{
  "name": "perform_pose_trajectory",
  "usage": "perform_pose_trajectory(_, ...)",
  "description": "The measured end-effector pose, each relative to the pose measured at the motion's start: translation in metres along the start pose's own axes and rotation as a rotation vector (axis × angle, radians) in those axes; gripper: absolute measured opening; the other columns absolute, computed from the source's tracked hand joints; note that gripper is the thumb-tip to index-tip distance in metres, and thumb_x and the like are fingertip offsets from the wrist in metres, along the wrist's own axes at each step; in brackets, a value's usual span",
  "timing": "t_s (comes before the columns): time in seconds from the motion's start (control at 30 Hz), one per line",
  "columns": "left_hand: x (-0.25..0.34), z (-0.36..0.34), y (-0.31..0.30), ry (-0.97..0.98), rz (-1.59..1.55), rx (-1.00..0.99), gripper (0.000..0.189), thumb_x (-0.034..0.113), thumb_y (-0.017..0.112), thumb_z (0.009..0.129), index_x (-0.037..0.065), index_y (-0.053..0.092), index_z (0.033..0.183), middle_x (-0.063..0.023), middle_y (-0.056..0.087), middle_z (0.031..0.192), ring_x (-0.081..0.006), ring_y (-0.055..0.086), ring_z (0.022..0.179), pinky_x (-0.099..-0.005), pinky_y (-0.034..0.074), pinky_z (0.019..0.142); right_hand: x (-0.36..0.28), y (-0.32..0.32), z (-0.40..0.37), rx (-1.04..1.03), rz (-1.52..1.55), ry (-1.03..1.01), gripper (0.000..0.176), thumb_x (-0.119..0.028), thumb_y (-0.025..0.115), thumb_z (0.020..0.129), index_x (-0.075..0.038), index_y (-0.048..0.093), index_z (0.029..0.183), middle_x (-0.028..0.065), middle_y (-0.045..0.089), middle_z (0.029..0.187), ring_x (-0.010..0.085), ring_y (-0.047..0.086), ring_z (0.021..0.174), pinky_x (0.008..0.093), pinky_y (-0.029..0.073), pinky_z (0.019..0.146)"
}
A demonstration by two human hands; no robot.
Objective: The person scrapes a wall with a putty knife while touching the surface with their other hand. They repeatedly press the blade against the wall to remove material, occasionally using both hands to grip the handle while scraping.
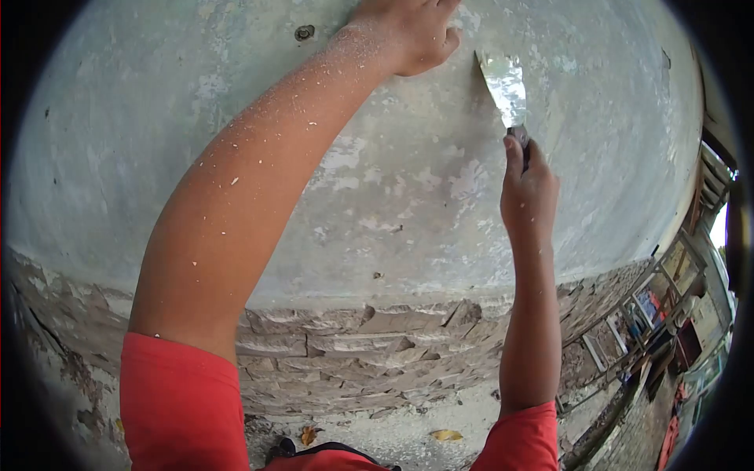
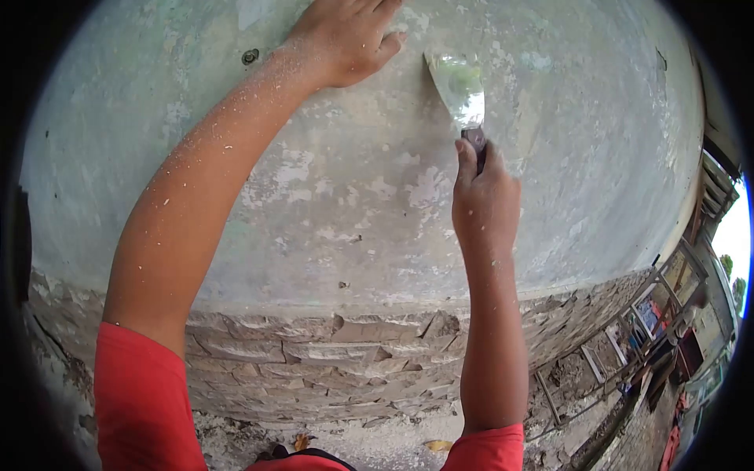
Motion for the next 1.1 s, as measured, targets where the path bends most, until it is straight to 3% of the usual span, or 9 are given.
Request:
perform_pose_trajectory(0.13, 0.063, 0.004, 0.017, -0.014, 0.061, -0.013, 0.064, 0.036, 0.036, 0.096, 0.002, 0.019, 0.147, -0.0108, 0.011, 0.156, -0.0251, 0.007, 0.145, -0.0407, 0.006, 0.119, 0.113, -0.001, -0.068, -0.131, -0.053, -0.059, 0.038, -0.032, 0.051, 0.095, -0.001, 0.053, 0.118, 0.0229, 0.065, 0.076, 0.0399, 0.065, 0.070, 0.0455, 0.049, 0.055)
perform_pose_trajectory(0.27, 0.136, 0.015, 0.028, -0.026, -0.061, -0.034, 0.063, 0.035, 0.040, 0.096, 0.005, 0.020, 0.147, -0.0085, 0.011, 0.157, -0.0244, 0.006, 0.145, -0.0426, 0.007, 0.119, 0.201, -0.034, -0.053, -0.127, -0.099, 0.134, 0.037, -0.035, 0.051, 0.095, -0.005, 0.055, 0.115, 0.0237, 0.065, 0.077, 0.0421, 0.064, 0.072, 0.0484, 0.049, 0.057)
perform_pose_trajectory(0.47, 0.207, 0.017, 0.036, -0.144, -0.129, -0.048, 0.069, 0.035, 0.044, 0.094, 0.003, 0.016, 0.148, -0.0107, 0.007, 0.157, -0.0258, 0.005, 0.145, -0.0438, 0.005, 0.118, 0.192, -0.085, 0.101, -0.034, -0.003, 0.109, 0.043, -0.042, 0.045, 0.096, -0.002, 0.062, 0.102, 0.0255, 0.065, 0.079, 0.0448, 0.062, 0.080, 0.0513, 0.049, 0.069)
perform_pose_trajectory(0.6, 0.220, 0.014, 0.041, -0.164, -0.092, -0.038, 0.072, 0.035, 0.046, 0.093, 0.003, 0.013, 0.148, -0.0119, 0.007, 0.157, -0.0277, 0.004, 0.145, -0.0448, 0.005, 0.118, 0.217, -0.084, 0.083, -0.144, -0.017, 0.127, 0.044, -0.042, 0.044, 0.096, -0.002, 0.062, 0.099, 0.0264, 0.065, 0.080, 0.0452, 0.063, 0.079, 0.0516, 0.050, 0.069)
perform_pose_trajectory(0.73, 0.248, 0.019, 0.045, -0.217, -0.043, -0.051, 0.073, 0.039, 0.046, 0.092, 0.004, 0.016, 0.148, -0.0130, 0.007, 0.157, -0.0291, 0.003, 0.145, -0.0459, 0.005, 0.118, 0.294, -0.057, -0.026, -0.216, 0.089, 0.139, 0.039, -0.042, 0.044, 0.096, -0.006, 0.054, 0.104, 0.0239, 0.065, 0.079, 0.0439, 0.063, 0.073, 0.0509, 0.050, 0.061)
perform_pose_trajectory(0.83, 0.278, 0.033, 0.051, -0.218, -0.055, -0.084, 0.074, 0.041, 0.046, 0.092, 0.004, 0.016, 0.148, -0.0133, 0.007, 0.157, -0.0296, 0.003, 0.145, -0.0456, 0.004, 0.118, 0.351, -0.065, -0.073, -0.319, -0.148, 0.210, 0.047, -0.044, 0.046, 0.095, -0.004, 0.054, 0.119, 0.0218, 0.066, 0.082, 0.0401, 0.065, 0.073, 0.0483, 0.050, 0.061)
perform_pose_trajectory(0.93, 0.305, 0.048, 0.056, -0.235, -0.158, -0.011, 0.072, 0.038, 0.044, 0.093, 0.004, 0.014, 0.148, -0.0117, 0.007, 0.157, -0.0283, 0.004, 0.145, -0.0450, 0.005, 0.118, 0.381, -0.093, -0.035, -0.311, -0.097, 0.258, 0.039, -0.037, 0.051, 0.095, -0.003, 0.058, 0.113, 0.0202, 0.066, 0.077, 0.0370, 0.065, 0.066, 0.0453, 0.049, 0.055)
perform_pose_trajectory(0.97, 0.309, 0.048, 0.060, -0.244, -0.154, -0.029, 0.072, 0.038, 0.044, 0.093, 0.004, 0.014, 0.148, -0.0117, 0.007, 0.157, -0.0283, 0.004, 0.145, -0.0450, 0.005, 0.118, 0.388, -0.100, -0.014, -0.216, -0.079, 0.151, 0.035, -0.034, 0.052, 0.095, -0.003, 0.058, 0.109, 0.0209, 0.065, 0.074, 0.0393, 0.063, 0.065, 0.0460, 0.047, 0.053)
perform_pose_trajectory(1.1, 0.357, 0.079, 0.067, -0.236, -0.134, 0.026, 0.070, 0.039, 0.043, 0.094, 0.006, 0.015, 0.149, -0.0091, 0.007, 0.157, -0.0260, 0.004, 0.145, -0.0444, 0.006, 0.118, 0.410, -0.119, 0.061, -0.079, -0.042, 0.066, 0.036, -0.037, 0.047, 0.096, -0.005, 0.057, 0.109, 0.0239, 0.065, 0.080, 0.0440, 0.061, 0.076, 0.0509, 0.046, 0.063)
Point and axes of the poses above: each hand's wrist, its own z-axis towards the middle knuckle, its own y-axis out of the palm, x = y × z, the point moved 6 cm from there along z, towards the middle knuckle
